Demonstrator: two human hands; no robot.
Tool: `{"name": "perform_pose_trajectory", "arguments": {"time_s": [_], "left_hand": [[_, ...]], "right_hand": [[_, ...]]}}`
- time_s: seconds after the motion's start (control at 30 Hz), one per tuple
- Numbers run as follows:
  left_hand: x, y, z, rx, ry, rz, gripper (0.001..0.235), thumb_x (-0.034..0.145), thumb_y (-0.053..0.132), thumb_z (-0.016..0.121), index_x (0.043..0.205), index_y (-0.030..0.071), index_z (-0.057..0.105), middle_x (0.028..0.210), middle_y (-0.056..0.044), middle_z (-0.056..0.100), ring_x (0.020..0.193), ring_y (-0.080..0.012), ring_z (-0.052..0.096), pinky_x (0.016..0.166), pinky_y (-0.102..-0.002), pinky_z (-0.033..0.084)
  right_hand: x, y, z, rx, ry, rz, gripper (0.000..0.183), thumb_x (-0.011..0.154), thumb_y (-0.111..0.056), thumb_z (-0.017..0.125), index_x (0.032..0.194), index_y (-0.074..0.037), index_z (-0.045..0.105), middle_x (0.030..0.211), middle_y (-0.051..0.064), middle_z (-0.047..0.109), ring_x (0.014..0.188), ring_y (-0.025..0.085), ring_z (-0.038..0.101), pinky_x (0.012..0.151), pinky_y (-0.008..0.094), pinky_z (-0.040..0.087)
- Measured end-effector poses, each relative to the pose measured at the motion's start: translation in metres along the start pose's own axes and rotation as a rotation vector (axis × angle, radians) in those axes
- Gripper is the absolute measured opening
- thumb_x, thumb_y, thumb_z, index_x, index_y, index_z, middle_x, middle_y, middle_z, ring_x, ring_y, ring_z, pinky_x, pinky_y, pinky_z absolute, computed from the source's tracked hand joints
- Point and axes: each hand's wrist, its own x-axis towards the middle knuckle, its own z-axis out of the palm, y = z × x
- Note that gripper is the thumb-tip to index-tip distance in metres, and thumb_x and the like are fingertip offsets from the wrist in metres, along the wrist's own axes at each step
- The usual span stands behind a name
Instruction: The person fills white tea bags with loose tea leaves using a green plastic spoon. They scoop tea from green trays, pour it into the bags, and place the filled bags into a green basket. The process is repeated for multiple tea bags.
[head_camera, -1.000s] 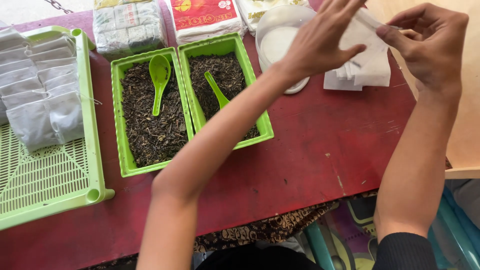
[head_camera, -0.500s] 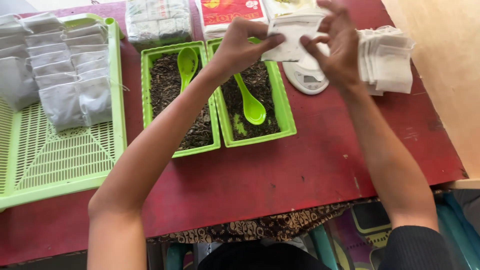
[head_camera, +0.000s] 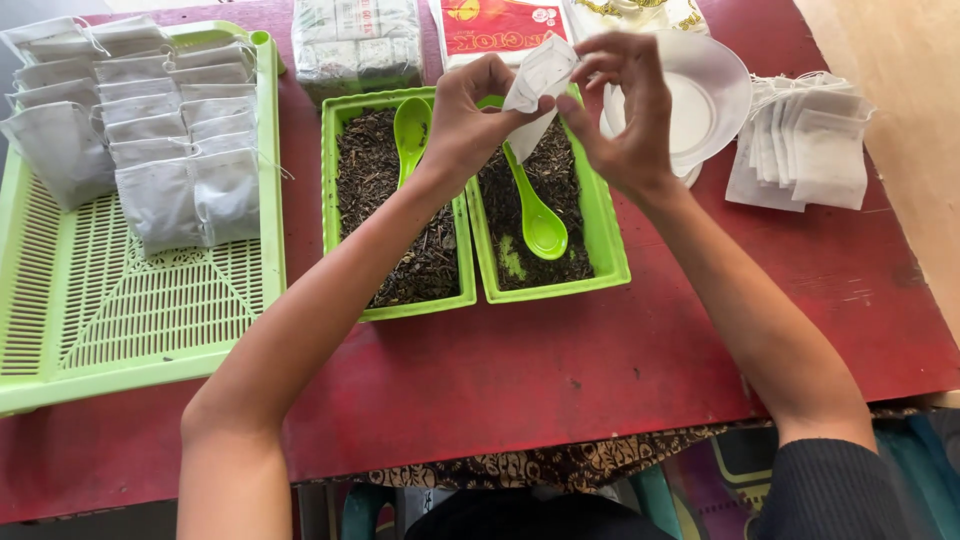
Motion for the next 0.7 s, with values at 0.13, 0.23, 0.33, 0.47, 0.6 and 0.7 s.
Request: {"name": "perform_pose_trajectory", "arguments": {"time_s": [0.13,0.23,0.33,0.47,0.6,0.7], "left_hand": [[0.0,-0.009,-0.006,0.045,0.029,-0.035,0.043,0.078,0.036,0.09,0.071,0.015,0.053,0.069,0.006,0.053,0.066,-0.0041,0.045,0.055,-0.02,0.034],[-0.003,-0.017,-0.008,0.074,0.01,-0.016,0.041,0.078,0.031,0.09,0.072,0.015,0.053,0.072,0.002,0.059,0.067,-0.0062,0.051,0.05,-0.018,0.04],[0.0,-0.019,-0.012,0.033,-0.043,0.048,0.033,0.08,0.022,0.089,0.077,0.009,0.059,0.08,-0.008,0.07,0.073,-0.0183,0.075,0.049,-0.024,0.065],[-0.001,-0.017,-0.005,0.065,-0.044,0.043,0.043,0.079,0.023,0.093,0.071,0.013,0.052,0.068,0.004,0.052,0.063,-0.0057,0.043,0.046,-0.02,0.04],[-0.003,-0.003,-0.009,0.028,-0.146,0.051,0.04,0.077,0.017,0.09,0.102,0.016,0.058,0.085,0.002,0.068,0.081,-0.0095,0.065,0.068,-0.024,0.06],[0.001,-0.007,-0.018,-0.06,-0.263,-0.059,0.069,0.079,0.034,0.092,0.137,0.018,0.059,0.119,-0.009,0.072,0.117,-0.0219,0.07,0.106,-0.041,0.058]], "right_hand": [[0.031,-0.001,-0.024,0.021,-0.219,0.021,0.041,0.102,0.013,0.072,0.13,0.0,0.046,0.127,0.02,0.053,0.094,0.028,0.063,0.069,0.032,0.053],[0.044,-0.011,-0.039,-0.069,-0.435,0.128,0.029,0.107,0.004,0.079,0.131,-0.001,0.063,0.088,0.004,0.053,0.078,0.012,0.047,0.075,0.027,0.044],[0.061,-0.031,-0.04,-0.083,-0.617,0.351,0.03,0.104,-0.003,0.072,0.133,-0.005,0.066,0.083,0.006,0.06,0.068,0.011,0.06,0.069,0.025,0.055],[0.063,-0.027,-0.041,-0.139,-0.759,0.411,0.027,0.099,-0.006,0.07,0.126,-0.007,0.068,0.096,0.009,0.071,0.079,0.018,0.07,0.08,0.031,0.061],[0.073,-0.027,-0.042,-0.246,-0.782,0.55,0.015,0.098,-0.004,0.067,0.11,-0.01,0.074,0.088,0.004,0.073,0.084,0.01,0.067,0.073,0.027,0.05],[0.076,-0.034,-0.042,-0.269,-0.737,0.502,0.006,0.101,-0.008,0.071,0.106,-0.009,0.073,0.086,0.004,0.071,0.085,0.016,0.076,0.072,0.029,0.052]]}}
